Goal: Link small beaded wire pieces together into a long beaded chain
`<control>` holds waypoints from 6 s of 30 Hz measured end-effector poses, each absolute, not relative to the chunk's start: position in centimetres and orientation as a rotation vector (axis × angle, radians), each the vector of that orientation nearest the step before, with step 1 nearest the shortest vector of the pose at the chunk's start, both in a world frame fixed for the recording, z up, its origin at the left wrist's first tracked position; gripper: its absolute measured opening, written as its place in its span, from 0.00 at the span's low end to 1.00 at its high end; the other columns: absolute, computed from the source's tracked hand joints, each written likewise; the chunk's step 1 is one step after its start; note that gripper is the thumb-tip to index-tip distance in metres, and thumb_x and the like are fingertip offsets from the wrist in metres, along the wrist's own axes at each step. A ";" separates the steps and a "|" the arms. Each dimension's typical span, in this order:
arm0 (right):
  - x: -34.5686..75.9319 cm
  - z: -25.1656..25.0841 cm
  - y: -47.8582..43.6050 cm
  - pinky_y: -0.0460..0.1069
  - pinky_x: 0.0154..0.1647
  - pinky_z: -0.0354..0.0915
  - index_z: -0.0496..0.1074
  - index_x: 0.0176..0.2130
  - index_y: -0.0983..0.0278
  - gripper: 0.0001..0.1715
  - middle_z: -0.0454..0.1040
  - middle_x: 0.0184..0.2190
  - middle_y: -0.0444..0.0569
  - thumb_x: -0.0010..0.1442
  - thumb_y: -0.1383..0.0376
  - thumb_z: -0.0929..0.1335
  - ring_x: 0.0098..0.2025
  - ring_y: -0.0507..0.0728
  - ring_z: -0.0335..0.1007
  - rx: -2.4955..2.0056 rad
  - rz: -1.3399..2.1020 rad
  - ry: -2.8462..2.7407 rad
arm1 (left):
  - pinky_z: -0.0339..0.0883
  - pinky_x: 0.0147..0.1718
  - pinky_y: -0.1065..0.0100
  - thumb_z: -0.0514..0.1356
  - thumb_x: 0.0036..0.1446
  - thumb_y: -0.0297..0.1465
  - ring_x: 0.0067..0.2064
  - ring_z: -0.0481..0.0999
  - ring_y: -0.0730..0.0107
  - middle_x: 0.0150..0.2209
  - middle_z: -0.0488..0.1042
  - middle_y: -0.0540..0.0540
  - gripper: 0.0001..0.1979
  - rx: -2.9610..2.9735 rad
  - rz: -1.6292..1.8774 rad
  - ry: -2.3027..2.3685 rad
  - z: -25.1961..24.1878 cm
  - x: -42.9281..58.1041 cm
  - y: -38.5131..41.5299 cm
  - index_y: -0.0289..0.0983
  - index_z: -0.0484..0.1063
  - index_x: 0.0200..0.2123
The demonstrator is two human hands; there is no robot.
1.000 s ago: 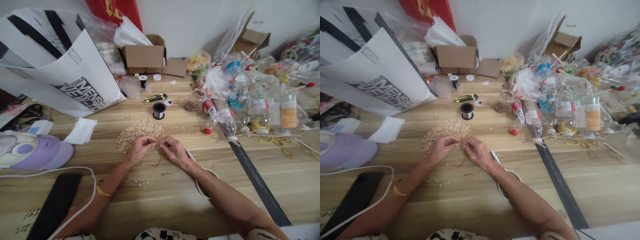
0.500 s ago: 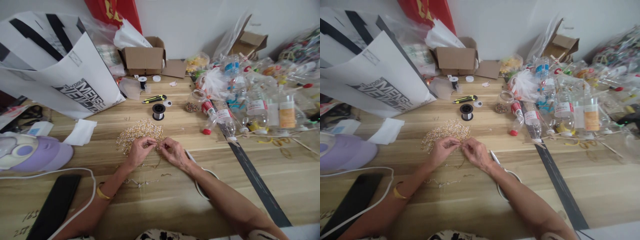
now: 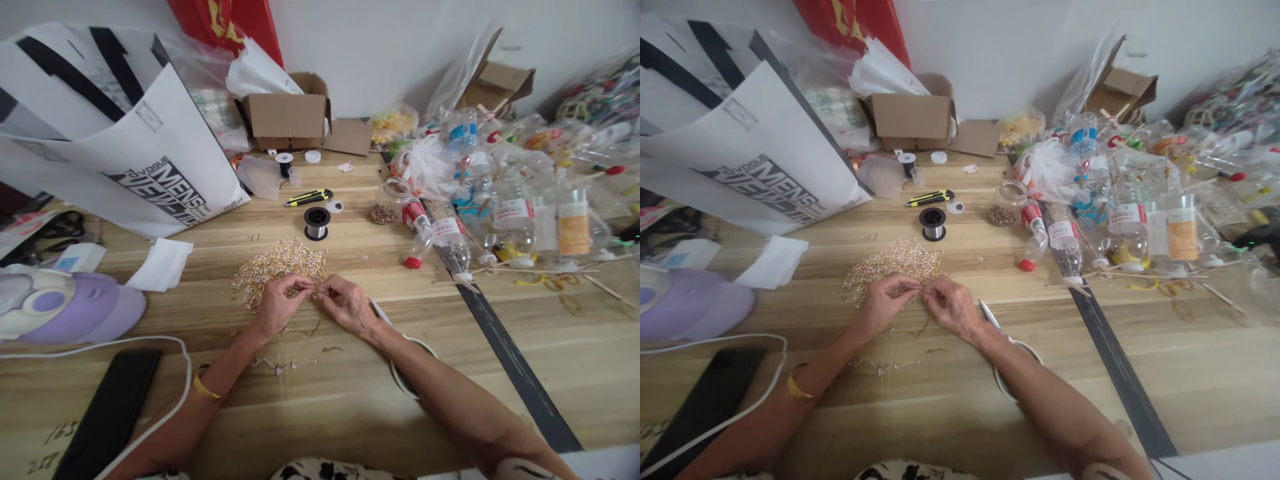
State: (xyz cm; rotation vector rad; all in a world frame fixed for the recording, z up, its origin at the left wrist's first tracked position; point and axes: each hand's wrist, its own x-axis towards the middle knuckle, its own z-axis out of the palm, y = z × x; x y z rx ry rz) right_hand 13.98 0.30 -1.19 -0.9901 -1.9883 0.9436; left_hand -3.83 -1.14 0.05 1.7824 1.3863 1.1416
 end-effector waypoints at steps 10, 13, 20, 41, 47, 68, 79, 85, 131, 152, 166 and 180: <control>14.0 -1.2 0.3 0.45 0.29 0.60 0.68 0.31 0.64 0.04 0.69 0.26 0.44 0.58 0.69 0.65 0.27 0.50 0.63 -0.983 0.938 -1.982 | 0.74 0.36 0.68 0.62 0.51 0.27 0.33 0.79 0.69 0.32 0.80 0.46 0.03 1.788 1.137 1.383 0.3 -3.8 -1.2 0.36 0.76 0.32; 13.9 -1.2 0.3 0.45 0.29 0.60 0.68 0.31 0.64 0.04 0.69 0.26 0.44 0.58 0.69 0.65 0.27 0.51 0.64 -0.988 0.933 -1.977 | 0.74 0.36 0.68 0.63 0.51 0.26 0.33 0.79 0.68 0.32 0.80 0.46 0.03 1.790 1.136 1.380 0.2 -3.8 -1.2 0.36 0.76 0.32; 13.9 -1.3 0.3 0.45 0.29 0.60 0.69 0.31 0.64 0.04 0.69 0.26 0.44 0.59 0.68 0.65 0.27 0.51 0.64 -1.007 0.942 -1.973 | 0.74 0.37 0.68 0.63 0.51 0.25 0.33 0.79 0.68 0.32 0.80 0.46 0.04 1.770 1.130 1.352 0.0 -3.8 -1.2 0.35 0.76 0.32; 13.9 -1.2 0.5 0.45 0.29 0.60 0.71 0.31 0.65 0.05 0.70 0.26 0.45 0.58 0.67 0.66 0.27 0.51 0.64 -1.027 0.955 -1.939 | 0.73 0.37 0.69 0.63 0.51 0.24 0.34 0.79 0.69 0.33 0.80 0.46 0.06 1.784 1.123 1.335 -0.5 -3.9 -1.0 0.35 0.75 0.35; 13.9 -1.3 0.4 0.44 0.29 0.59 0.70 0.31 0.65 0.04 0.69 0.26 0.44 0.58 0.69 0.65 0.27 0.50 0.64 -1.025 0.921 -1.949 | 0.73 0.37 0.69 0.63 0.50 0.24 0.33 0.79 0.69 0.32 0.80 0.47 0.06 1.773 1.133 1.350 -0.2 -3.9 -1.1 0.35 0.75 0.34; 13.9 -1.3 0.4 0.45 0.28 0.59 0.68 0.30 0.64 0.04 0.69 0.25 0.44 0.58 0.68 0.65 0.26 0.50 0.64 -1.005 0.913 -1.995 | 0.74 0.37 0.68 0.63 0.50 0.24 0.33 0.79 0.69 0.32 0.80 0.47 0.06 1.760 1.121 1.369 0.2 -3.8 -1.1 0.36 0.75 0.34; 14.0 -1.5 0.4 0.45 0.29 0.59 0.69 0.31 0.64 0.04 0.69 0.25 0.44 0.58 0.68 0.65 0.27 0.50 0.64 -1.018 0.927 -1.990 | 0.74 0.37 0.68 0.62 0.51 0.24 0.34 0.79 0.68 0.32 0.80 0.46 0.05 1.768 1.113 1.362 -0.1 -3.9 -1.1 0.36 0.75 0.34; 13.9 -1.4 0.4 0.45 0.28 0.59 0.69 0.30 0.64 0.05 0.69 0.25 0.44 0.58 0.67 0.65 0.26 0.50 0.63 -1.017 0.926 -1.982 | 0.74 0.37 0.67 0.62 0.51 0.25 0.34 0.79 0.67 0.33 0.80 0.46 0.05 1.795 1.111 1.351 0.0 -3.8 -1.2 0.35 0.75 0.34; 13.9 -1.2 0.4 0.45 0.28 0.59 0.69 0.30 0.65 0.04 0.69 0.25 0.44 0.58 0.68 0.65 0.26 0.50 0.63 -1.020 0.932 -1.990 | 0.74 0.37 0.67 0.63 0.51 0.25 0.34 0.79 0.68 0.32 0.80 0.47 0.06 1.710 1.096 1.363 0.3 -3.8 -1.2 0.36 0.75 0.34; 13.9 -1.3 0.3 0.45 0.29 0.59 0.69 0.30 0.64 0.05 0.70 0.26 0.45 0.58 0.67 0.65 0.26 0.51 0.64 -1.018 0.936 -1.988 | 0.73 0.37 0.68 0.63 0.50 0.24 0.34 0.79 0.68 0.32 0.80 0.47 0.06 1.725 1.099 1.368 0.2 -3.8 -1.2 0.35 0.76 0.34; 13.9 -1.4 0.4 0.44 0.28 0.58 0.69 0.30 0.64 0.05 0.69 0.25 0.44 0.58 0.67 0.65 0.26 0.50 0.64 -1.016 0.944 -1.990 | 0.73 0.38 0.67 0.62 0.51 0.23 0.35 0.79 0.68 0.33 0.80 0.46 0.06 1.749 1.105 1.338 -0.2 -3.9 -1.1 0.35 0.75 0.35; 13.9 -1.3 0.3 0.44 0.28 0.58 0.69 0.30 0.64 0.04 0.69 0.25 0.44 0.58 0.68 0.65 0.26 0.50 0.63 -1.018 0.934 -1.996 | 0.73 0.37 0.68 0.63 0.51 0.22 0.34 0.79 0.69 0.33 0.80 0.46 0.07 1.785 1.125 1.320 -0.3 -3.9 -1.0 0.34 0.75 0.35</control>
